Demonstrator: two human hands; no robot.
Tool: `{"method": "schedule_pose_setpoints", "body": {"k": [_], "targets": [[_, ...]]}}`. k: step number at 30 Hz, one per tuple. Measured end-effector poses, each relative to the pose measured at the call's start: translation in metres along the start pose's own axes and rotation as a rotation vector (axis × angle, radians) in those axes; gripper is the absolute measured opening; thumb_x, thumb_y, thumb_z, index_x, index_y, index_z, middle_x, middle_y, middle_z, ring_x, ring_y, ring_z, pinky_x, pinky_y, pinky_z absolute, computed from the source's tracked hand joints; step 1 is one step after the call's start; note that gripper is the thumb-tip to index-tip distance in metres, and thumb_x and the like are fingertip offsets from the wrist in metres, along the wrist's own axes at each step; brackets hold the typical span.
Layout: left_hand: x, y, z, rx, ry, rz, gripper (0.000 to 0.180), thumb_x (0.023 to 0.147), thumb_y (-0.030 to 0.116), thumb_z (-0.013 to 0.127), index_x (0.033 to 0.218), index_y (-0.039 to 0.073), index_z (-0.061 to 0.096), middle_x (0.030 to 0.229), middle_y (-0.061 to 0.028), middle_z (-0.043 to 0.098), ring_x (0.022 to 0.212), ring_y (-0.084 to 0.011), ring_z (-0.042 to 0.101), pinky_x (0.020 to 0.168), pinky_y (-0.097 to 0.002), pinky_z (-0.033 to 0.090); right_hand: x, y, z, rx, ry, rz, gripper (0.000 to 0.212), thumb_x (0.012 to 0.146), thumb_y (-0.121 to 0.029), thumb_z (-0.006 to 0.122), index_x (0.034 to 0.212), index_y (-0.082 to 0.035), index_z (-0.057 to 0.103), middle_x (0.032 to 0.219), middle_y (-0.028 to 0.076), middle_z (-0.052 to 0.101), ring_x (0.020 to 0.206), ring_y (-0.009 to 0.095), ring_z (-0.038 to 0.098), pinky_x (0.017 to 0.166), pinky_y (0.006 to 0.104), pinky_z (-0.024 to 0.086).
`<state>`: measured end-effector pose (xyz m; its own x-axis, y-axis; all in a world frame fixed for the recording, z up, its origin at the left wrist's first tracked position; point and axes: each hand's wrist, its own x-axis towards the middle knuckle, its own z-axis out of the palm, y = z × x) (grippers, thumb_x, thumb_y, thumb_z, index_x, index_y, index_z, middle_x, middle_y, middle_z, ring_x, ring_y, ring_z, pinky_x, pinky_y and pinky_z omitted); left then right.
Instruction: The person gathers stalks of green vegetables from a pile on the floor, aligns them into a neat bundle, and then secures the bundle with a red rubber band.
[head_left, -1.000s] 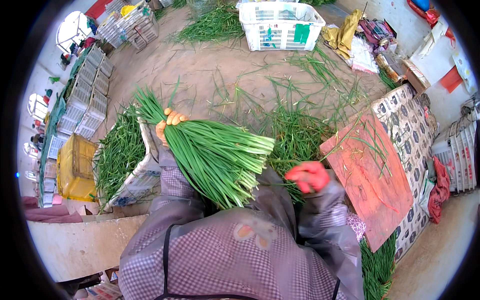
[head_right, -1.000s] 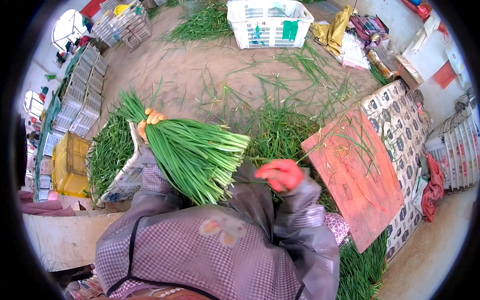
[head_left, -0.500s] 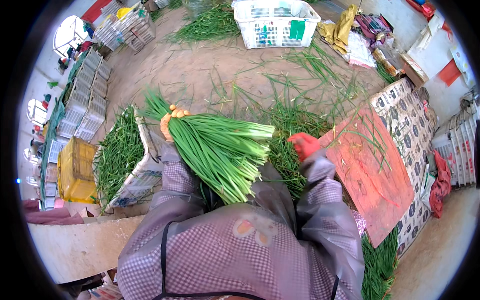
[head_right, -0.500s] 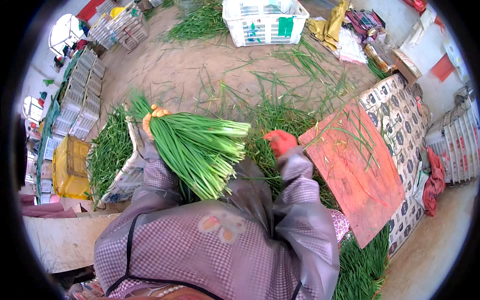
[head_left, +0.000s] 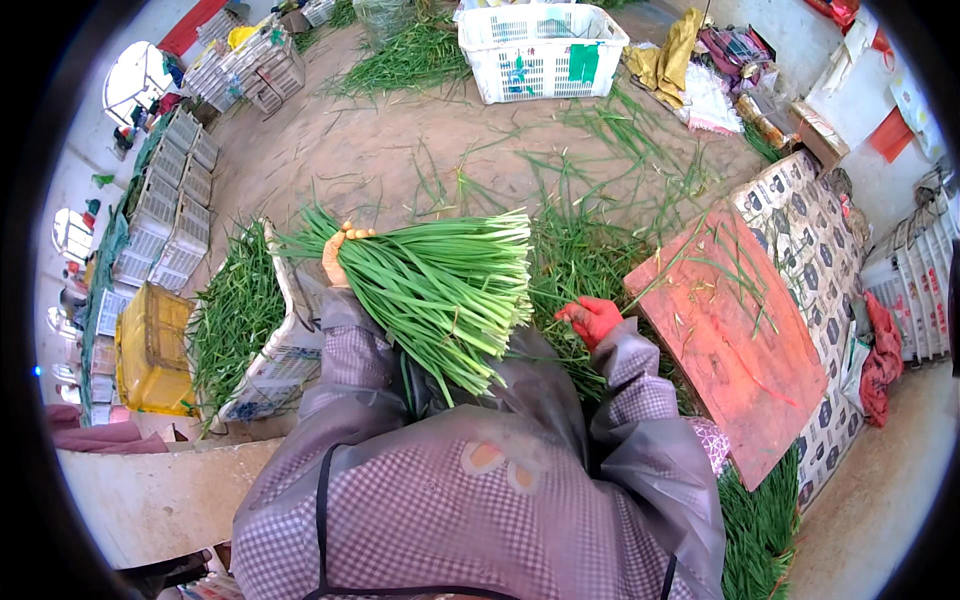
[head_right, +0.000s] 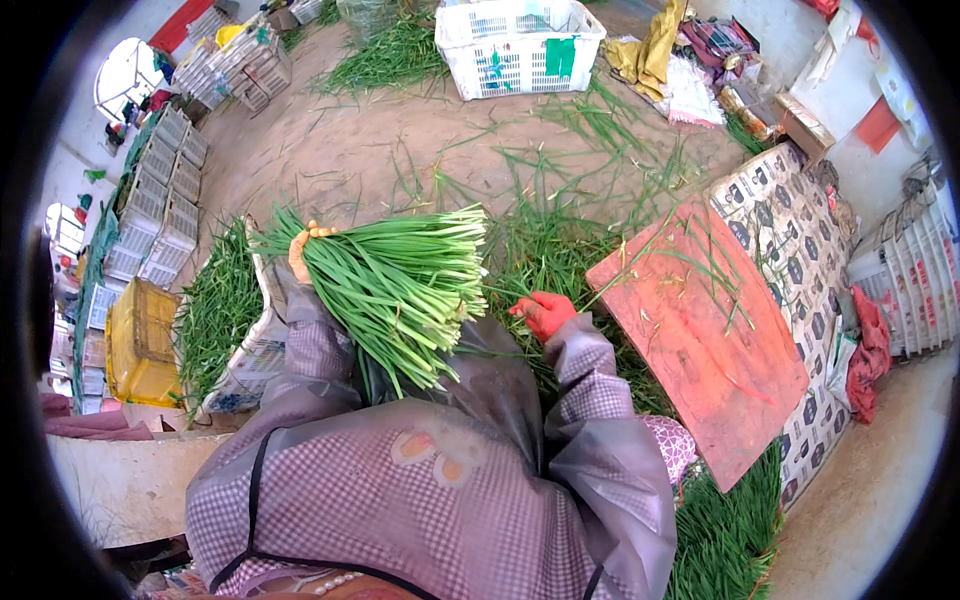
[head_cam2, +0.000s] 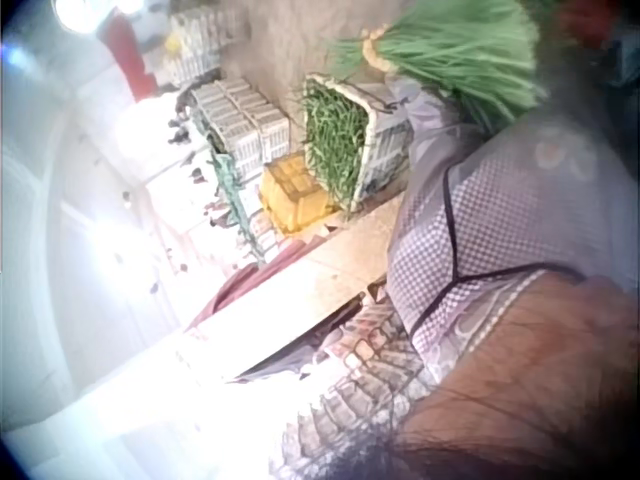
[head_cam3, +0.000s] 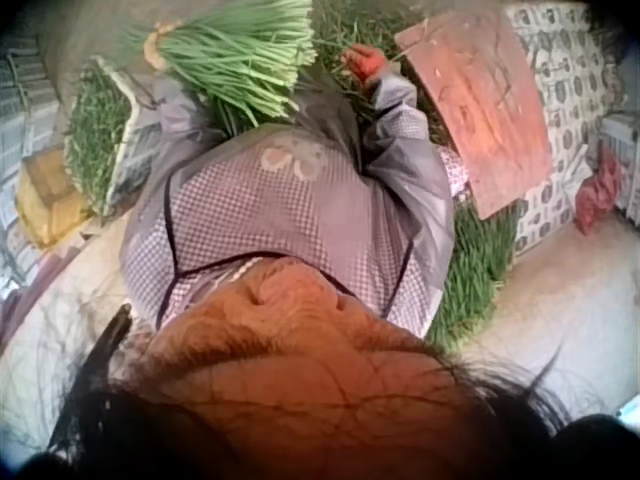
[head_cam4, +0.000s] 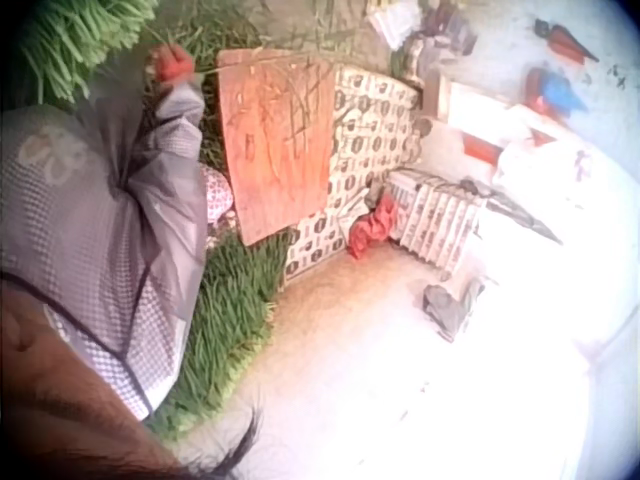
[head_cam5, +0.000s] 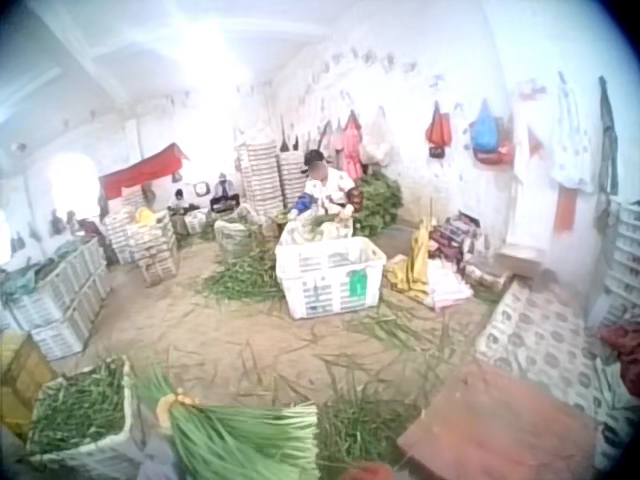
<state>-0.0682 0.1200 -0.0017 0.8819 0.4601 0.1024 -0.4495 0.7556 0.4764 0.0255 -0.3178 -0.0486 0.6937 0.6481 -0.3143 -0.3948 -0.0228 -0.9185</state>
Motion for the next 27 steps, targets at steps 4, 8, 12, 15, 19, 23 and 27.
{"method": "schedule_pose_setpoints", "body": {"k": [4, 8, 12, 15, 19, 23, 27], "targets": [[0.000, 0.001, 0.004, 0.071, 0.082, 0.044, 0.018, 0.083, 0.015, 0.059, 0.097, 0.003, 0.061, 0.080, -0.0030, 0.064, 0.080, -0.0189, 0.060, 0.094, -0.0385, 0.044, -0.023, -0.042, -0.005, 0.217, 0.246, 0.155, 0.022, 0.094, -0.025, 0.054, 0.098, -0.006, 0.063, 0.053, -0.005, 0.042, 0.038, 0.006, 0.029, 0.036, 0.0231, 0.021], [0.009, -0.002, 0.012, 0.062, 0.179, 0.044, 0.017, 0.082, 0.014, 0.058, 0.095, 0.004, 0.059, 0.079, -0.0031, 0.062, 0.079, -0.0197, 0.058, 0.091, -0.0408, 0.045, -0.037, -0.013, -0.061, 0.188, 0.220, 0.117, 0.022, 0.090, -0.024, 0.059, 0.105, -0.007, 0.061, 0.052, -0.004, 0.044, 0.037, 0.008, 0.035, 0.035, 0.0248, 0.027], [0.002, -0.001, 0.009, 0.099, 0.251, 0.064, 0.016, 0.079, 0.014, 0.059, 0.092, 0.004, 0.059, 0.078, -0.0050, 0.060, 0.077, -0.0214, 0.058, 0.088, -0.0425, 0.047, -0.036, -0.068, 0.038, -0.101, 0.004, 0.092, 0.022, 0.086, -0.017, 0.066, 0.105, -0.008, 0.063, 0.057, 0.001, 0.054, 0.045, 0.009, 0.048, 0.040, 0.0259, 0.037], [0.005, -0.008, 0.020, 0.140, 0.266, 0.067, 0.017, 0.077, 0.014, 0.060, 0.091, 0.004, 0.058, 0.078, -0.0066, 0.059, 0.076, -0.0207, 0.057, 0.084, -0.0413, 0.048, -0.021, -0.067, 0.075, -0.004, -0.049, 0.029, 0.023, 0.086, -0.019, 0.066, 0.106, -0.008, 0.066, 0.055, 0.000, 0.053, 0.041, 0.009, 0.046, 0.038, 0.0261, 0.036], [-0.003, -0.012, 0.034, 0.175, 0.376, 0.163, 0.017, 0.077, 0.015, 0.058, 0.090, 0.004, 0.057, 0.080, -0.0049, 0.057, 0.077, -0.0196, 0.056, 0.075, -0.0369, 0.050, -0.029, -0.067, 0.031, 0.198, 0.184, -0.116, 0.024, 0.087, -0.024, 0.065, 0.100, -0.003, 0.067, 0.052, 0.000, 0.051, 0.038, 0.009, 0.043, 0.037, 0.0246, 0.033], [-0.008, -0.009, 0.037, 0.192, 0.390, 0.184, 0.019, 0.077, 0.016, 0.058, 0.091, 0.003, 0.057, 0.081, -0.0050, 0.057, 0.079, -0.0197, 0.056, 0.075, -0.0362, 0.050, -0.046, -0.088, 0.034, 0.120, 0.132, -0.113, 0.028, 0.086, -0.023, 0.066, 0.100, 0.001, 0.065, 0.051, 0.001, 0.049, 0.038, 0.010, 0.043, 0.038, 0.0255, 0.035], [-0.011, -0.018, 0.062, 0.200, 0.395, 0.200, 0.018, 0.078, 0.017, 0.059, 0.090, 0.004, 0.057, 0.081, -0.0048, 0.057, 0.078, -0.0199, 0.056, 0.075, -0.0362, 0.050, -0.030, -0.107, 0.084, -0.019, 0.039, 0.012, 0.026, 0.083, -0.027, 0.070, 0.094, -0.004, 0.068, 0.054, 0.003, 0.055, 0.039, 0.010, 0.044, 0.038, 0.0258, 0.033]]}}
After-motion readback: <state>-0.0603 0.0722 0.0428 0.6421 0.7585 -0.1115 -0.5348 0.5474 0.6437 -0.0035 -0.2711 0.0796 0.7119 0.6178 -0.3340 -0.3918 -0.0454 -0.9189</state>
